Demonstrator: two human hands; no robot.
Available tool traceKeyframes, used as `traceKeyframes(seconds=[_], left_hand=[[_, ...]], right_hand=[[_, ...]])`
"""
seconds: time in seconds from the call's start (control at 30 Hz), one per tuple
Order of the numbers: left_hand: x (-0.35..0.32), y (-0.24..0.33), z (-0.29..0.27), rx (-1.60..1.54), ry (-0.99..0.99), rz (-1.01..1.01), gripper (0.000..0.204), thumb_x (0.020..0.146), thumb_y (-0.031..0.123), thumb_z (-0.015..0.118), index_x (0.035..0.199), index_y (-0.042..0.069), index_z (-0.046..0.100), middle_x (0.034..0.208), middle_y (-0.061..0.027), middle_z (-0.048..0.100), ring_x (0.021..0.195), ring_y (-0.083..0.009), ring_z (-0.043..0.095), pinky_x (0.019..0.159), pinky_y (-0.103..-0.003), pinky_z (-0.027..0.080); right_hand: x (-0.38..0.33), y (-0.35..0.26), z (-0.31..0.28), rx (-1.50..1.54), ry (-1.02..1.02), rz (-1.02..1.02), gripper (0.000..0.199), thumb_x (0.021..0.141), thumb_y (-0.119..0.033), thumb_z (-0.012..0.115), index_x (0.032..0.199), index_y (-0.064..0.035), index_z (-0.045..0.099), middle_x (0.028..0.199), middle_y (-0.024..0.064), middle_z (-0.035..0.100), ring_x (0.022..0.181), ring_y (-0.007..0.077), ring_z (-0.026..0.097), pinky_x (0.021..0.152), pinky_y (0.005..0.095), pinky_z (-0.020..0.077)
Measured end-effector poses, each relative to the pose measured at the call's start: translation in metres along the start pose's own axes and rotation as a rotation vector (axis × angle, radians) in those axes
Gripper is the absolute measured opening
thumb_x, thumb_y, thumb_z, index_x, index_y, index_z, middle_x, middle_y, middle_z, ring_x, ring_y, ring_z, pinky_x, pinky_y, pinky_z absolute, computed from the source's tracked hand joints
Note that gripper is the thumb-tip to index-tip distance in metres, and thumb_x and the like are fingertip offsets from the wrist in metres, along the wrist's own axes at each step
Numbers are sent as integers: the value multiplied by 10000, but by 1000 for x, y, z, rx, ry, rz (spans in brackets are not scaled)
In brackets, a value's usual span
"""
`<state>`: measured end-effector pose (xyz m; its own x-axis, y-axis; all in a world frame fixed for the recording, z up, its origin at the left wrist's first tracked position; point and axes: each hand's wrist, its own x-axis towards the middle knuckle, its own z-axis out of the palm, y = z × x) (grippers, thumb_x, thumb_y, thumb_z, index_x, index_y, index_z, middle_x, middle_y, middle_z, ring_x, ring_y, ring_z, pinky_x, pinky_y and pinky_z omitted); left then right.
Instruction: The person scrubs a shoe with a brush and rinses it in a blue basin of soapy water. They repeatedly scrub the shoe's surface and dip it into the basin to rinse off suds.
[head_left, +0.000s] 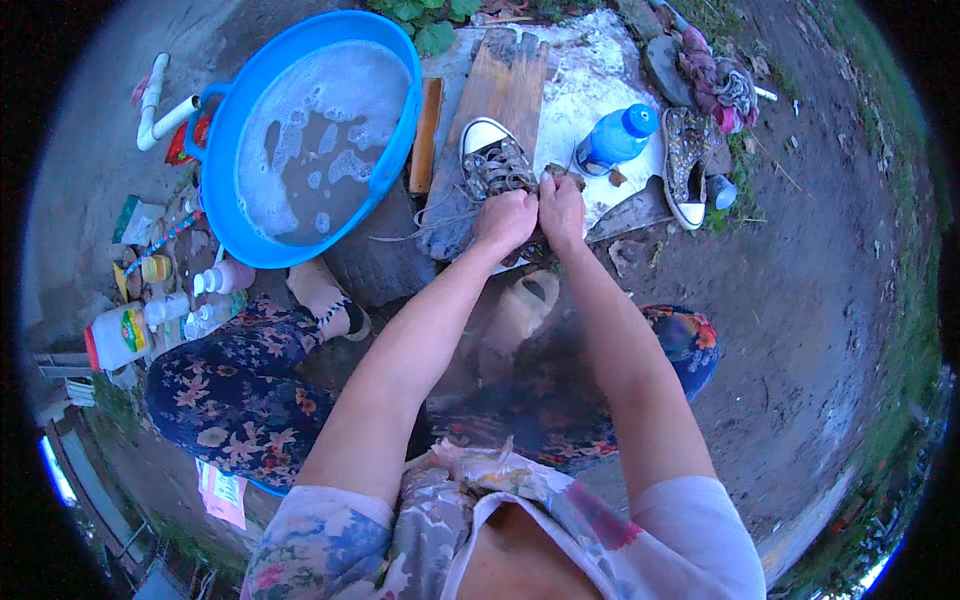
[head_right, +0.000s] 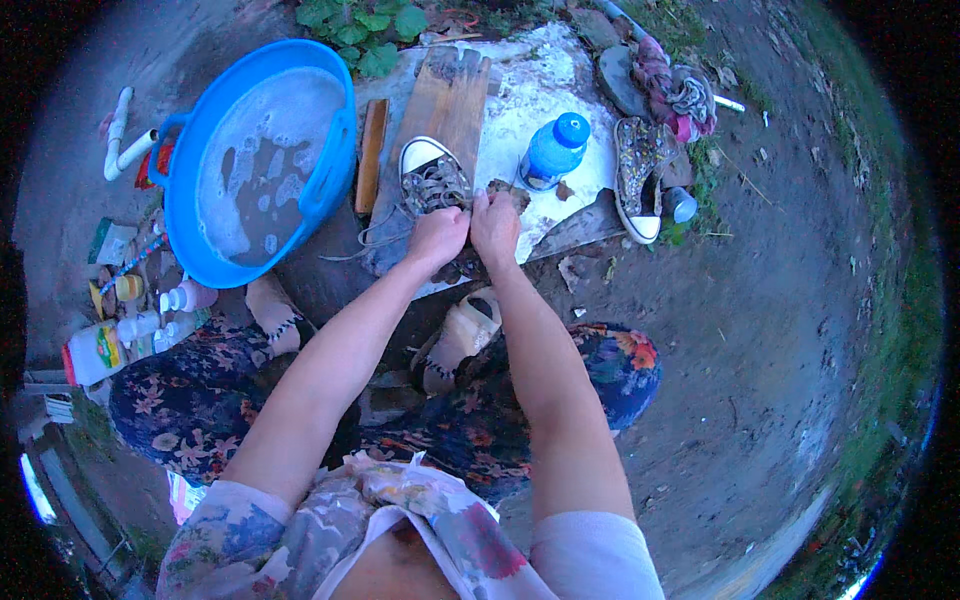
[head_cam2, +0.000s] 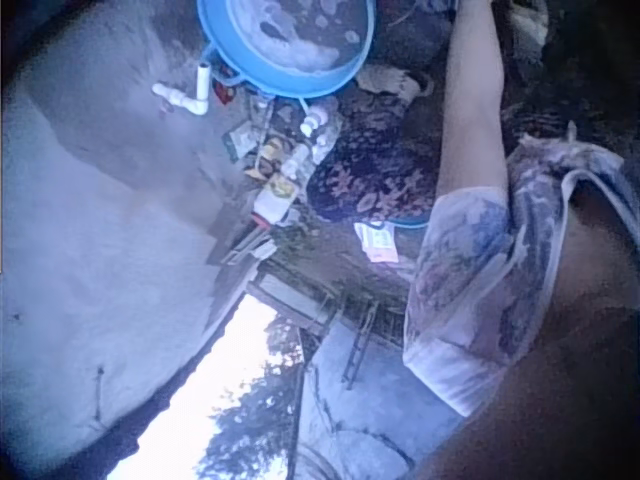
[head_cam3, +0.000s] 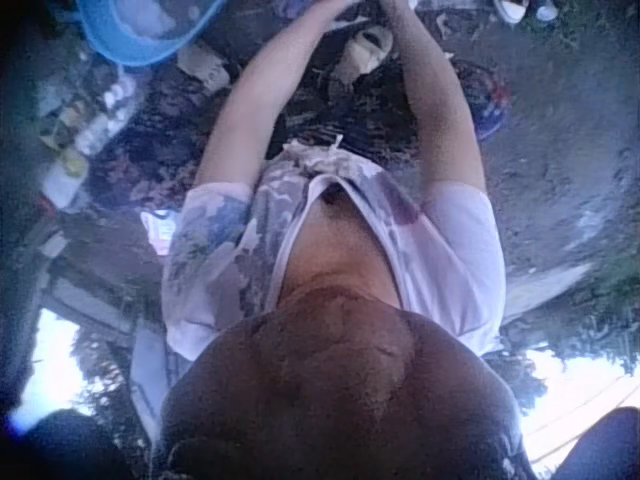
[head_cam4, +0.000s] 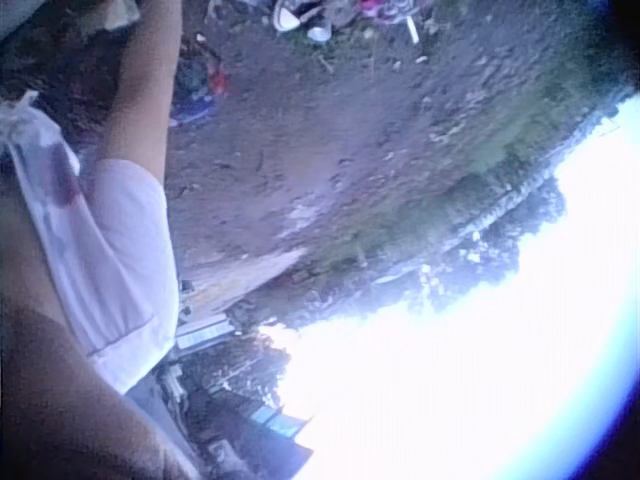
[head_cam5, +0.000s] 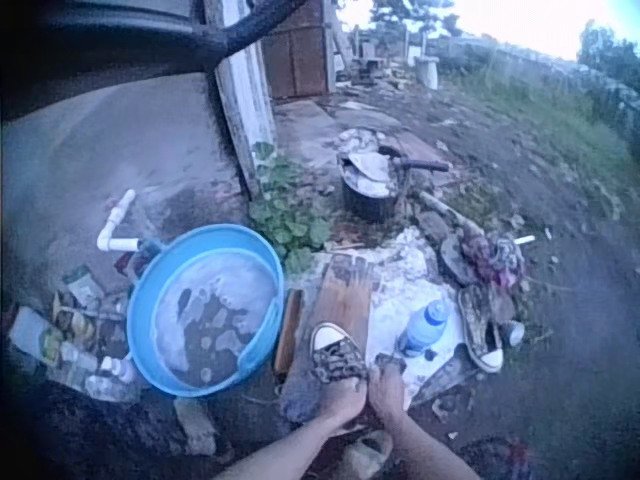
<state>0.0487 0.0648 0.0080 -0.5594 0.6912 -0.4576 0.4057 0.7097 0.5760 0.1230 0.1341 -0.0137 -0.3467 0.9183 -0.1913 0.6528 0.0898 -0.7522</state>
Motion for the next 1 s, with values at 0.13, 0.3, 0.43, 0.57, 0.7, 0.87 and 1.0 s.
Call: traceKeyframes(seconds=[0.13,0.3,0.43,0.57,0.7,0.87,1.0], left_hand=[[-6,-15,3,-148,83,39,336,845,336,439,847,52,618,878,-219,618,859,-402,586,769,-486,447],[-68,-9,-3,-126,97,240,286,849,306,467,774,66,603,788,-207,614,763,-418,590,682,-498,468],[-87,-66,-24,-176,114,114,371,895,360,442,800,61,639,787,-214,610,768,-395,594,657,-484,450],[-86,-120,-70,-60,266,-136,389,905,360,421,820,28,605,748,-204,610,780,-393,596,687,-467,452],[-97,-134,-73,61,551,24,475,800,143,578,1251,90,438,1222,-197,474,1078,-364,497,879,-423,425],[-89,-87,-43,-76,554,188,214,758,93,625,967,55,590,966,-119,604,935,-276,580,802,-369,462],[-57,-67,3,-48,424,150,206,772,209,643,886,48,588,829,-134,630,775,-335,608,691,-422,479]], right_hand=[[8,-1,18,-151,-1,-1,370,886,-311,465,839,38,575,830,301,596,823,446,580,753,511,432],[17,-14,0,-232,-76,124,355,901,-283,419,881,29,586,996,270,592,896,434,579,787,504,447],[12,13,38,-122,100,95,401,893,-305,439,915,58,610,924,286,604,896,440,577,808,495,441],[17,46,27,32,58,245,365,858,-300,501,838,47,612,815,279,615,829,422,596,769,480,448],[-4,-2,-4,-261,209,-170,160,794,-204,567,842,-53,593,840,197,599,772,370,605,709,468,465],[-23,-38,-18,-539,-363,-579,133,772,-162,568,882,-91,595,904,118,625,810,320,631,671,424,506],[-26,-32,0,-722,-402,-489,158,790,-182,525,909,-135,617,875,140,637,838,327,631,715,432,502]])
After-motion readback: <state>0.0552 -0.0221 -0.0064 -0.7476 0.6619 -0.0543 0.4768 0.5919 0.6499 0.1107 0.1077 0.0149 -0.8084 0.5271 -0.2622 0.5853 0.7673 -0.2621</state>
